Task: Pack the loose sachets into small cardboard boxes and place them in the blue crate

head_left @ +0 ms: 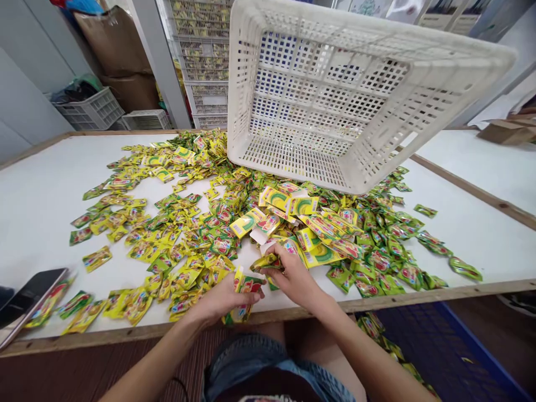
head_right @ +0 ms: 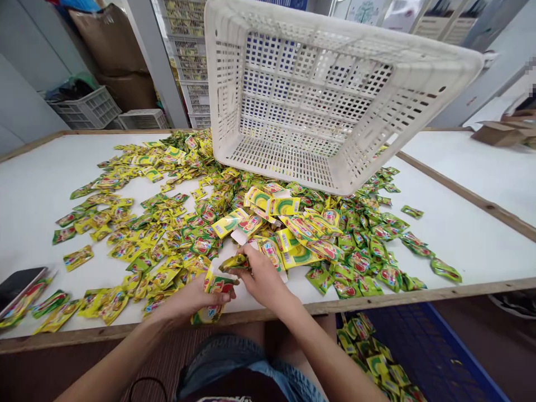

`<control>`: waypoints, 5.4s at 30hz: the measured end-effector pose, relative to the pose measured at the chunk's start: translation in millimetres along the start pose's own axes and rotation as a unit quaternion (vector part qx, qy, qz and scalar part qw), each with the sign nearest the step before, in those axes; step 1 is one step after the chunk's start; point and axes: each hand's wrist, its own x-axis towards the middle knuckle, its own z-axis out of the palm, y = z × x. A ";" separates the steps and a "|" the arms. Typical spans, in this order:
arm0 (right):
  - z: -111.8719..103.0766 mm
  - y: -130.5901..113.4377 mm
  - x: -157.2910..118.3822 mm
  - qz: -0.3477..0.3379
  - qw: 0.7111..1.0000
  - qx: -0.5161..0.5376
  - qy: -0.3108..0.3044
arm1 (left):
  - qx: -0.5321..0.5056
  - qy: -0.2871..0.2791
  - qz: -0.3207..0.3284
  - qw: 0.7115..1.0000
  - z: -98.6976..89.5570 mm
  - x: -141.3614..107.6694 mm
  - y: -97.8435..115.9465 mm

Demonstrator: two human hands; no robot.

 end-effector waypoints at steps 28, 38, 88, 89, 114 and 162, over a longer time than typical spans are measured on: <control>-11.3 -9.3 17.1 -0.096 0.965 -0.231 -0.081 | 0.049 0.052 0.095 0.993 17.9 35.0 -23.4; -9.3 -13.6 25.8 -0.080 0.955 -0.228 -0.171 | 0.036 0.065 0.096 0.993 17.6 42.3 -28.5; 22.9 11.3 -9.4 -0.013 0.994 -0.057 0.089 | 0.055 0.232 0.168 0.957 24.8 25.8 -32.5; 24.0 11.7 -9.7 -0.012 0.996 -0.045 0.077 | 0.040 0.208 0.170 0.963 23.8 24.2 -33.8; 49.1 24.1 -21.1 -0.006 0.981 0.159 0.107 | 0.069 0.249 0.232 0.938 9.5 6.0 -41.5; 69.1 7.5 47.9 -0.127 0.990 -0.068 -0.006 | -0.106 0.438 0.261 0.853 -29.4 -25.5 0.7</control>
